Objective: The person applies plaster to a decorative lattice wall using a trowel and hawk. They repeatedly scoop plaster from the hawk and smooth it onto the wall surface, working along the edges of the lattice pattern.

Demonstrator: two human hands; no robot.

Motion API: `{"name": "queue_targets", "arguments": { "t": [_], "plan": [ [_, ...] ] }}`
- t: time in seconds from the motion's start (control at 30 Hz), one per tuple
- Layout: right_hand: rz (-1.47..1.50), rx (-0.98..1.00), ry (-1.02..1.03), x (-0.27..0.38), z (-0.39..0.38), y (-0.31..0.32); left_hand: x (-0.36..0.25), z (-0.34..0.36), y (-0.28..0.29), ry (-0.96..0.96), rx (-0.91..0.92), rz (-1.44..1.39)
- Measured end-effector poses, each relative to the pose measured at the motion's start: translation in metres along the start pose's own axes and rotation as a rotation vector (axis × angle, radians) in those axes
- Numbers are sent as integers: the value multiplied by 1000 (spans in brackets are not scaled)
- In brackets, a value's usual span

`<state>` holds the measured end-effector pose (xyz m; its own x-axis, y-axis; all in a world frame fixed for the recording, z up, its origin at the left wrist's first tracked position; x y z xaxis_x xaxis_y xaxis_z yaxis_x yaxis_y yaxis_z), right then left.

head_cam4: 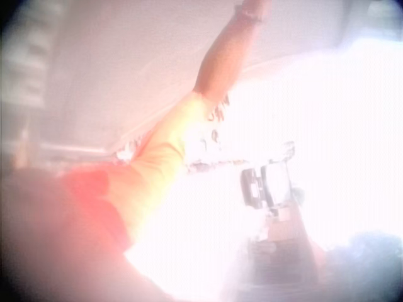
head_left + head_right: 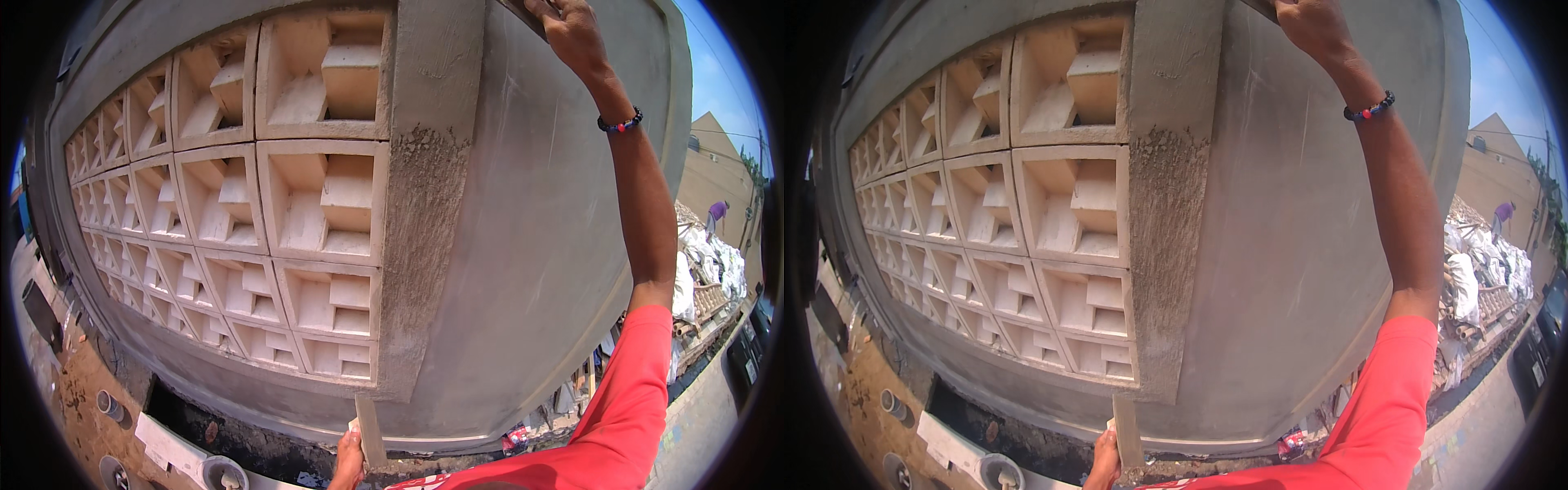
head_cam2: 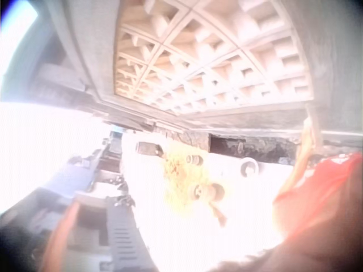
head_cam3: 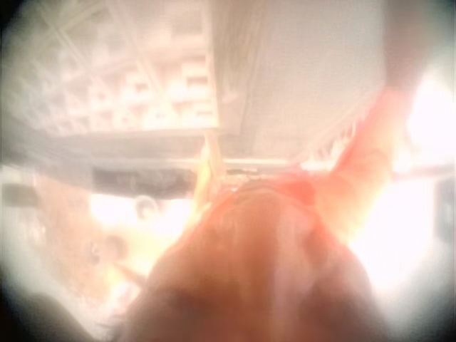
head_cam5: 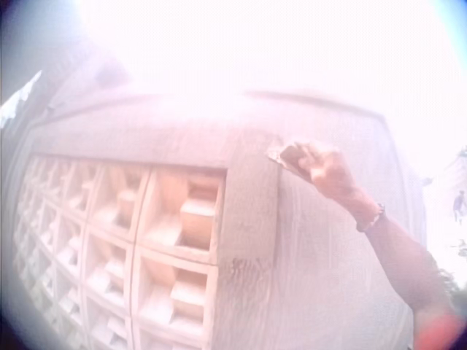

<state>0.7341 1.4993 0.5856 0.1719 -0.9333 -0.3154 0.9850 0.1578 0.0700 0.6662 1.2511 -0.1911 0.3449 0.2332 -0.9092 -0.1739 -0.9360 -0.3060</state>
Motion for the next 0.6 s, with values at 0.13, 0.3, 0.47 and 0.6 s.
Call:
{"name": "queue_targets", "arguments": {
  "t": [0.13,0.3,0.47,0.6],
  "plan": [
    [-1,39,-30,-25,75,-14,-6,-10,-1,-2,-30,-125],
    [147,133,288,13,58,-46,-5,-8,-7,7,1,-133],
    [-207,115,330,59,-34,-48,10,3,9,-41,-7,-67],
    [-33,132,278,58,-20,-29,-12,-5,6,-107,-27,-207]
  ]
}}
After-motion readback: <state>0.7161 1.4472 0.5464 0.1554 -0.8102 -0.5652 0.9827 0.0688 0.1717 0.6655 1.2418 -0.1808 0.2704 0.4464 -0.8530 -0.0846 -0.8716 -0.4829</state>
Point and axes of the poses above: each hand's wrist, its own z-axis towards the middle knuckle, its own y-axis out of the back of the hand, x = y × z, the point moved 10 cm from there along z, towards the middle knuckle, and after that the axes turned 3 degrees about -x, right-handed, at the moved point
